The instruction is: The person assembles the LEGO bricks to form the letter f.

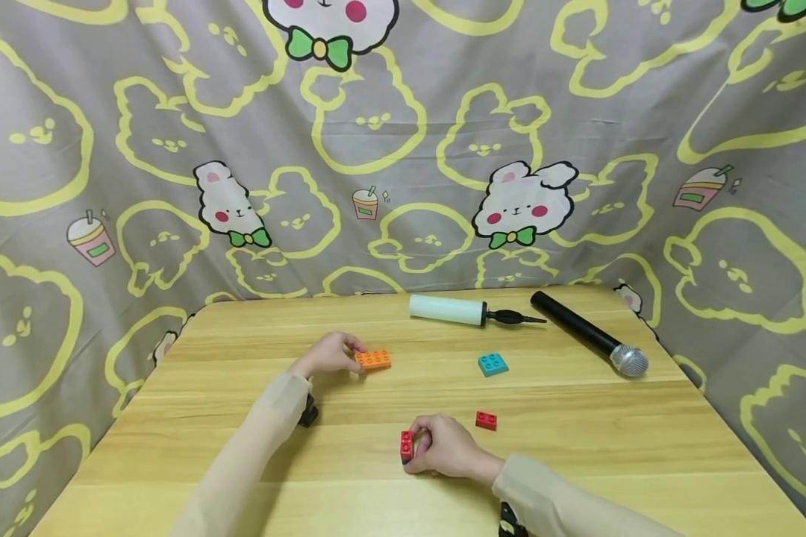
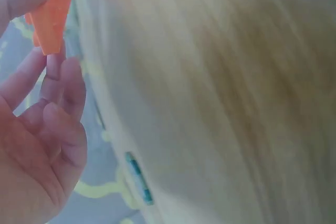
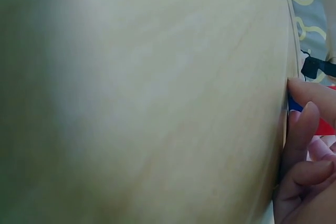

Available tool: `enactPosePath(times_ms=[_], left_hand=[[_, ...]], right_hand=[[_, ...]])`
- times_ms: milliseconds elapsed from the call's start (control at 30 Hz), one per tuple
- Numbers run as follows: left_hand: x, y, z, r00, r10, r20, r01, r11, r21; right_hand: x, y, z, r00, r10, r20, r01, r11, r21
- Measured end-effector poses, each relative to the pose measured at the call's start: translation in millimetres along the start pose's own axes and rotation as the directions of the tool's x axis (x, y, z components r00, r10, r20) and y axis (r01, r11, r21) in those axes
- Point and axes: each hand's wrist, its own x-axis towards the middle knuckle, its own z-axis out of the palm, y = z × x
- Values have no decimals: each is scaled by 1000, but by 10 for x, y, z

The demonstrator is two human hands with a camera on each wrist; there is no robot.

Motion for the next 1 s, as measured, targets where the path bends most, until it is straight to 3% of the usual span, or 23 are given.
enactPosePath(times_ms=[100,367,600,767,1000], left_hand=[[-57,30,-24,1000,21,-14,-22,1000,-5],[-333,205,11,990,139,2,-136,973,-187],[-615,428,161,967,254,14,-248,955,-162],[-749,578,268,953,301,20,-295,945,-140],[-901,696,394,947,318,43,-310,941,-133]], right_hand=[[4,2,-1,1000,5,6,-5,1000,0],[10,1,6,1000,16,21,-16,1000,15],[13,4,20,1000,13,24,-13,1000,0],[16,-1,16,1000,2,15,-2,1000,-19],[15,-1,5,1000,-17,14,17,999,-30]])
